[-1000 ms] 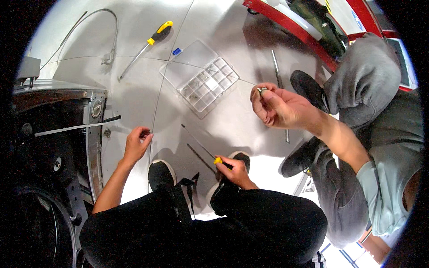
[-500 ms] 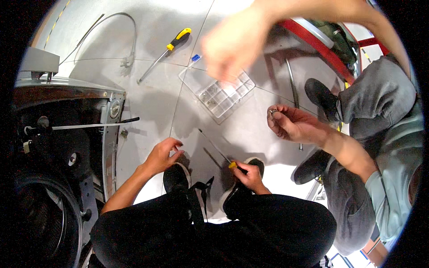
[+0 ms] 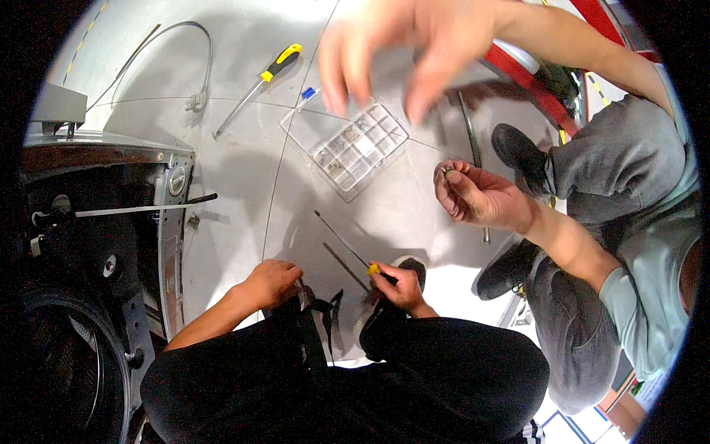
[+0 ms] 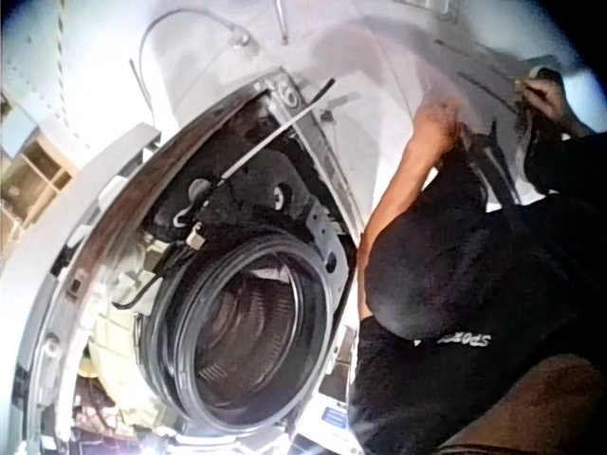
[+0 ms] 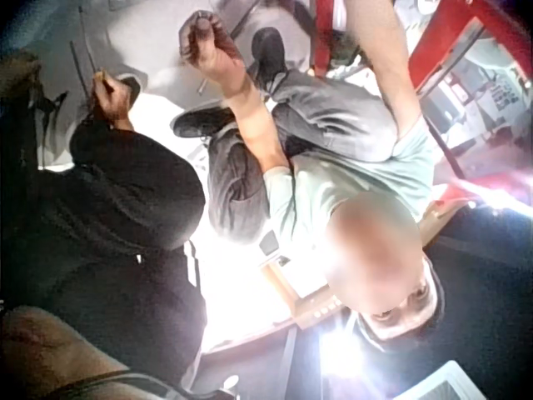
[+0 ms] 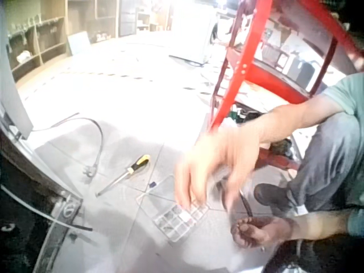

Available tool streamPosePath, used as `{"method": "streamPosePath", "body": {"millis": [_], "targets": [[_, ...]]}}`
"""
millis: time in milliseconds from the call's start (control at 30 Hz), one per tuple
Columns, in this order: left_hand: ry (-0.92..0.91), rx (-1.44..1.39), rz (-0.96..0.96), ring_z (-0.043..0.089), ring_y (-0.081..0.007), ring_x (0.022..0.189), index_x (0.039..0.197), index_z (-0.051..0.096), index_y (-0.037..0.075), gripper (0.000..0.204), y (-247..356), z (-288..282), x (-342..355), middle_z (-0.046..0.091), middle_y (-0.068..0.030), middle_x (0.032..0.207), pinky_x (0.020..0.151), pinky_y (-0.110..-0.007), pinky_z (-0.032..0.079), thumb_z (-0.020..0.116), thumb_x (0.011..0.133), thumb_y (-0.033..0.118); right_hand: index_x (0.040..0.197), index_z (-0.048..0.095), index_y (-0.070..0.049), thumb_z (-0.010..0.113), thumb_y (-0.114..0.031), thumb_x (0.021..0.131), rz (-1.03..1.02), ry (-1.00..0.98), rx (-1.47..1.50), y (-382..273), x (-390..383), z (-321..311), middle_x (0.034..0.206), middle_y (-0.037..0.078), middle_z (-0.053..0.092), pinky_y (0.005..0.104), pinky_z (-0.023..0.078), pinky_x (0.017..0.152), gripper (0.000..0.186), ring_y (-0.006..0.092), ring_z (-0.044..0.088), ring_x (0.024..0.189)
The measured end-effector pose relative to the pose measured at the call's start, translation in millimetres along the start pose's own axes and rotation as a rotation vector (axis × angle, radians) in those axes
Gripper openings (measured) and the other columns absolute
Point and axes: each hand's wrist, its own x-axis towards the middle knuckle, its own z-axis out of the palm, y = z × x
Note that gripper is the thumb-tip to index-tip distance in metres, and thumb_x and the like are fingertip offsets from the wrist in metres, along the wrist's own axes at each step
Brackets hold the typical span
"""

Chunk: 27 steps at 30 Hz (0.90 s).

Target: The person reaches into a plastic organizer box, takes out a screw, and uses a screwdriver to secure a component on the top edge of a washing machine.

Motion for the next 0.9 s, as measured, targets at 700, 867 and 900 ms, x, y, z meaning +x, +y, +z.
{"method": "streamPosePath", "body": {"millis": [700,867,900], "targets": [[-0.274,0.206,-0.091,0.062,-0.0339,0.073,0.093,0.057,0.007,0.03,5.5,-14.6,14.6,0.063,-0.0156,0.072,0.07,-0.042,0.047,0.06,0.078,0.033,0.115,0.057,0.001,0.057,-0.012,0.088,-0.055,0.001,0.054,3.2,0.3,2.8,0.077,0.003,0.063,0.0201,0.045,0.062,0.03,0.0053,0.056,0.068],[-0.252,0.223,-0.079,0.061,-0.0344,0.073,0.096,0.057,0.007,0.033,4.8,-12.5,14.2,0.063,-0.016,0.072,0.07,-0.043,0.047,0.061,0.078,0.034,0.108,0.061,0.002,0.063,-0.01,0.083,-0.066,0.06,-0.023,12.4,-0.6,3.4,0.088,0.013,0.068,0.022,0.047,0.064,0.028,0.0081,0.061,0.073],[-0.237,0.22,-0.077,0.061,-0.0344,0.072,0.097,0.057,0.007,0.034,3.2,-10.8,13.3,0.063,-0.0159,0.072,0.07,-0.043,0.047,0.061,0.078,0.034,0.108,0.061,0.002,0.063,-0.01,0.083,-0.065,0.055,-0.033,8.0,0.6,2.6,0.088,0.013,0.068,0.0221,0.047,0.064,0.028,0.0083,0.061,0.072]]}}
